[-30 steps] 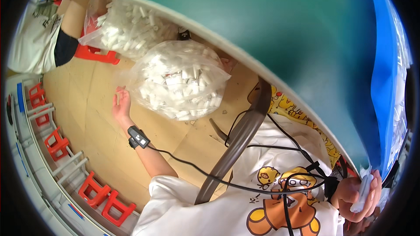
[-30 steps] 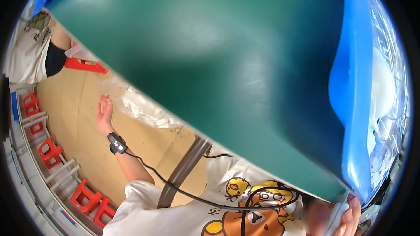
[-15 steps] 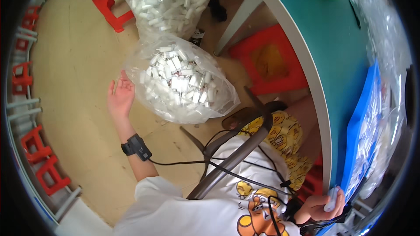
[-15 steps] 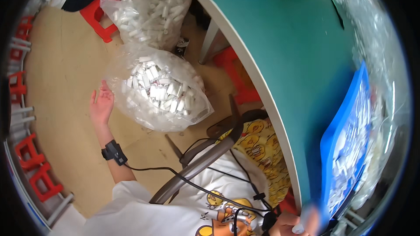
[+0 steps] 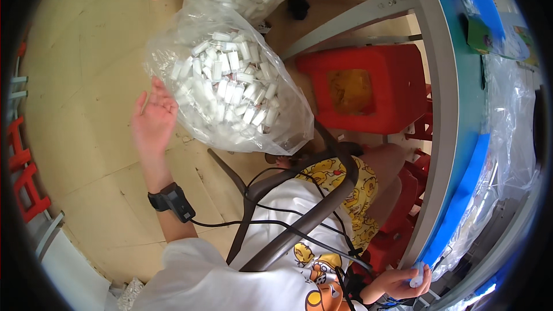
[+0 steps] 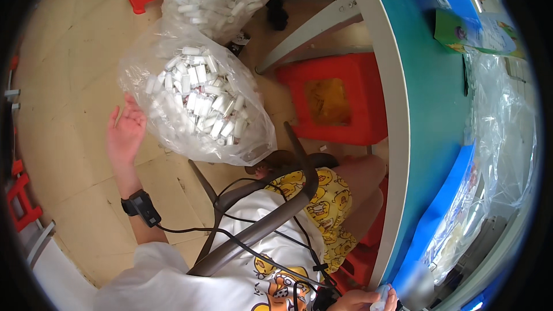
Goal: The person assembles small white plastic components by hand at a factory workstation. They repeatedly pick up cylindrical bodies and caps, insert a thin rod into the body, and snap the cap on, placing the finished units into a blue tray. The person also handles clear plastic bags and sorts parts from a pile on the table.
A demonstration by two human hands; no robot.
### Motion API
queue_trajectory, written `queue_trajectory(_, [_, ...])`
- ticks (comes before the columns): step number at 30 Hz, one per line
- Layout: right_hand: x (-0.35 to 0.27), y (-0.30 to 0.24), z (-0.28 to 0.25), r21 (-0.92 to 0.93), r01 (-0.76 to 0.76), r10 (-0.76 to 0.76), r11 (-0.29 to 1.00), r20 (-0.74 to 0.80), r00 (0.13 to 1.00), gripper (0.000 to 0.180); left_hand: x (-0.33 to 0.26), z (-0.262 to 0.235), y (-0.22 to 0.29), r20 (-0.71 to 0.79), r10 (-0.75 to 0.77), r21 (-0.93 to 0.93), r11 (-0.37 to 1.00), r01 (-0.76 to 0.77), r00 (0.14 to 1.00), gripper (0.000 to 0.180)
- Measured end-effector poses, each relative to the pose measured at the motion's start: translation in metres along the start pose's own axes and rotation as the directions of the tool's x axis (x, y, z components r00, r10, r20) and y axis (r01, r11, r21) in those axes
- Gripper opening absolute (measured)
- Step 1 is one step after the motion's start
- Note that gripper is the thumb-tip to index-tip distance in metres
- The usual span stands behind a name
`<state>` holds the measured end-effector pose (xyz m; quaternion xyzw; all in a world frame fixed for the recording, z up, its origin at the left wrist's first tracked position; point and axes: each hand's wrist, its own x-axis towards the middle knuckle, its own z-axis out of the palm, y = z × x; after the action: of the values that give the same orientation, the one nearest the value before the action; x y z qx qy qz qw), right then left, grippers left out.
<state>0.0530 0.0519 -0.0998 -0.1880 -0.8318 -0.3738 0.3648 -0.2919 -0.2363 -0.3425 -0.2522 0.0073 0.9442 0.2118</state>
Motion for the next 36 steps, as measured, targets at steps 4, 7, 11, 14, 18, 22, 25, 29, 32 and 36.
queue_trajectory(4, [0.000, -0.001, 0.000, -0.015, -0.013, 0.013, 1.000, 0.002, 1.000, 0.024, 0.000, 0.017, -0.008, -0.053, 0.015, 0.007, 1.000, -0.014, 0.998, 0.022])
queue_trajectory(7, [-0.003, -0.001, 0.000, -0.023, -0.023, 0.022, 0.999, -0.005, 1.000, 0.025, 0.003, 0.009, 0.000, 0.070, 0.003, 0.064, 0.998, -0.007, 0.998, 0.013])
queue_trajectory(11, [-0.002, -0.002, -0.005, 0.137, -0.070, 0.057, 0.988, 0.099, 0.993, 0.030, -0.014, 0.038, -0.004, 0.189, 0.013, 0.148, 0.988, -0.042, 0.982, 0.017])
queue_trajectory(14, [-0.010, 0.014, -0.021, 0.332, -0.110, 0.048, 0.937, 0.189, 0.981, 0.037, -0.042, 0.094, -0.029, 0.265, 0.069, 0.325, 0.933, -0.156, 0.962, 0.019])
queue_trajectory(18, [0.014, 0.025, -0.027, 0.443, -0.018, -0.075, 0.896, 0.191, 0.979, 0.030, -0.067, 0.155, -0.075, 0.580, -0.125, 0.432, 0.885, -0.174, 0.805, 0.020])
queue_trajectory(22, [0.015, 0.038, -0.030, 0.623, -0.095, 0.050, 0.776, 0.089, 0.995, 0.025, -0.107, 0.217, -0.141, 0.706, -0.371, 0.538, 0.834, -0.117, 0.604, 0.022])
queue_trajectory(25, [0.004, 0.043, -0.039, 0.763, -0.166, 0.174, 0.624, 0.071, 0.982, 0.026, -0.130, 0.245, -0.174, 0.758, -0.618, 0.646, 0.756, -0.108, 0.207, 0.020])
queue_trajectory(29, [0.007, 0.050, -0.070, 0.836, -0.236, 0.372, 0.496, 0.041, 0.927, 0.027, -0.170, 0.275, -0.220, 0.693, -0.704, 0.706, 0.623, -0.337, 0.152, 0.024])
queue_trajectory(32, [-0.005, 0.062, -0.098, 0.835, -0.309, 0.489, 0.456, 0.055, 0.870, 0.028, -0.191, 0.285, -0.273, 0.558, -0.829, 0.739, 0.515, -0.434, -0.032, 0.023])
queue_trajectory(36, [-0.021, 0.079, -0.136, 0.860, -0.348, 0.466, 0.374, 0.150, 0.872, 0.031, -0.239, 0.284, -0.302, 0.500, -0.865, 0.722, 0.447, -0.529, -0.049, 0.019])
